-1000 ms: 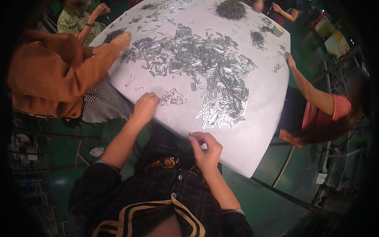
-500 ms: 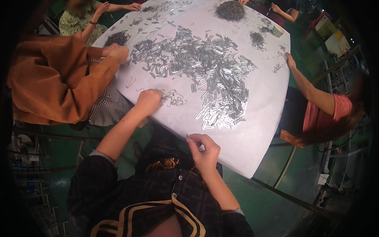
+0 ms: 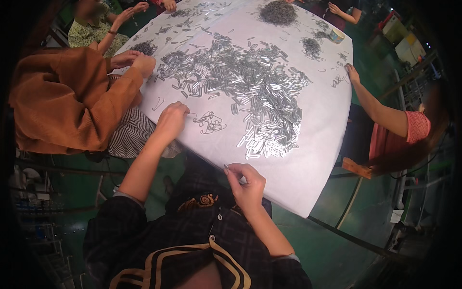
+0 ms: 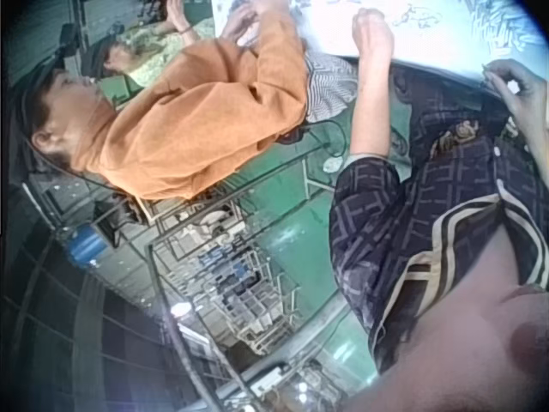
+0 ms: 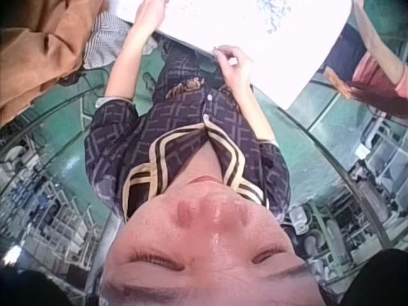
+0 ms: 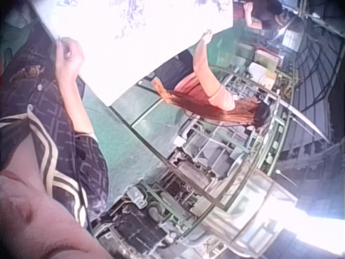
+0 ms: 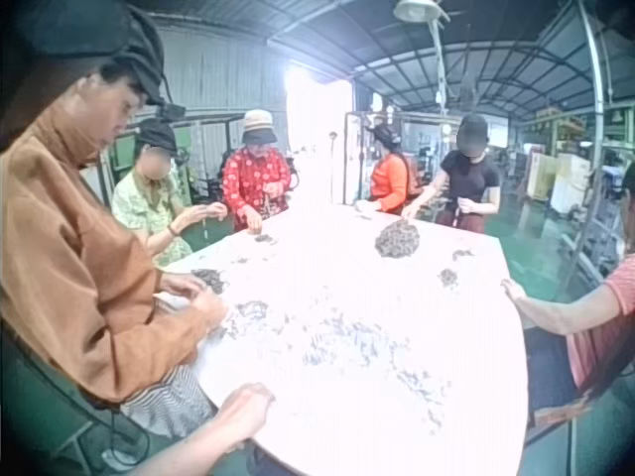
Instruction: The person sits at a large white table with several others, picking up small silver metal pieces and thin wire loops from a central pile. They insert the wire loops into the metal pieces by hand and place the assembled units into a growing pile on the table. The process is repetitive and involves fine motor manipulation of small parts.
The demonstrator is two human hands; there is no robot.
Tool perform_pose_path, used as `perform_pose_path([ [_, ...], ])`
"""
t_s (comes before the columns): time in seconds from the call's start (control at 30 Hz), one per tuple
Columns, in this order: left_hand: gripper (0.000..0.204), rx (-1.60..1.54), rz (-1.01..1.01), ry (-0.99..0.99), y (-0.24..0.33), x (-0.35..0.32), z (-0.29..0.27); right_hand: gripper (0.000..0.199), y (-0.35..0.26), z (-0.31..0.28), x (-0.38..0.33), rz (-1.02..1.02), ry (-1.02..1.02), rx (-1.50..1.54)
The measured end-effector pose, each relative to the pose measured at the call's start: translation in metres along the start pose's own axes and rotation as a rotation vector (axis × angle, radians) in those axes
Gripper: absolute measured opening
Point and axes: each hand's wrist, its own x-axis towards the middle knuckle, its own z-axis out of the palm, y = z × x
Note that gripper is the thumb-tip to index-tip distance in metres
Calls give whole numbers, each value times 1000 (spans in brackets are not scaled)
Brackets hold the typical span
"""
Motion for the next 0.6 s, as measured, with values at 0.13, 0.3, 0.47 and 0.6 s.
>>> perform_pose_path([
  [0.13,9,-546,-220,-148,41,-12,-29,7,-1,2,2,-8,-5,-10],
  [0.3,7,-1190,-104,-342,84,-52,-32,8,1,3,3,-28,3,-23],
  [0.47,10,-1506,-272,-410,104,-74,-24,10,-4,2,1,-61,-16,-70],
  [0.6,10,-1492,-307,-370,109,-79,-18,12,0,2,-2,-120,-6,-116],
])
